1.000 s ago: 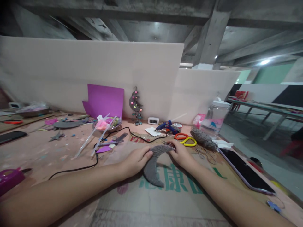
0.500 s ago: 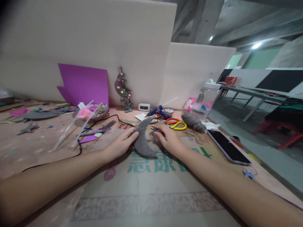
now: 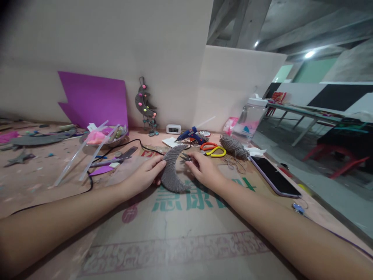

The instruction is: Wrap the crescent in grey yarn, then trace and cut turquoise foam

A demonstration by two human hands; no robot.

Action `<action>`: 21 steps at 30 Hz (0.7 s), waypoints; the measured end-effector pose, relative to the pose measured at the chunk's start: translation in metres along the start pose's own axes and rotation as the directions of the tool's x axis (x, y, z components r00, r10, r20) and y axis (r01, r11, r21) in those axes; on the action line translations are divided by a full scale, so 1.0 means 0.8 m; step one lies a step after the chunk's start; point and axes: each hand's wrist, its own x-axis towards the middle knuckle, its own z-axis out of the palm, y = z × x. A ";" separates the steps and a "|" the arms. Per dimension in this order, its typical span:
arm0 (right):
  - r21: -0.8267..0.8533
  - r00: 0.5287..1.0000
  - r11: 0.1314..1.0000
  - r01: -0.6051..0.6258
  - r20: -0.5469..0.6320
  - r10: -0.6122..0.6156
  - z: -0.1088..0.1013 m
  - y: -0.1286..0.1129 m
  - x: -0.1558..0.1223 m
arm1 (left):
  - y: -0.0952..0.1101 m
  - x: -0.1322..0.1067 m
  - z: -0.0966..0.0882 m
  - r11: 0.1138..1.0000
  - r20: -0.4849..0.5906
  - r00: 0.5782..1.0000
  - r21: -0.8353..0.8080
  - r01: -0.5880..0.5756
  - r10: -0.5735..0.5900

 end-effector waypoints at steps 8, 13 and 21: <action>-0.002 1.000 1.000 0.028 0.005 -0.028 -0.001 -0.005 -0.001 | 0.002 -0.001 0.002 1.000 0.018 1.000 -0.004 -0.003 0.003; -0.005 0.999 0.999 0.031 0.013 -0.031 -0.001 -0.005 -0.001 | 0.004 -0.001 0.001 1.000 0.033 0.999 -0.023 0.002 -0.002; -0.036 0.997 0.998 0.054 0.052 -0.052 0.004 0.004 -0.001 | 0.008 0.001 0.003 0.990 0.014 0.997 -0.115 0.083 -0.082</action>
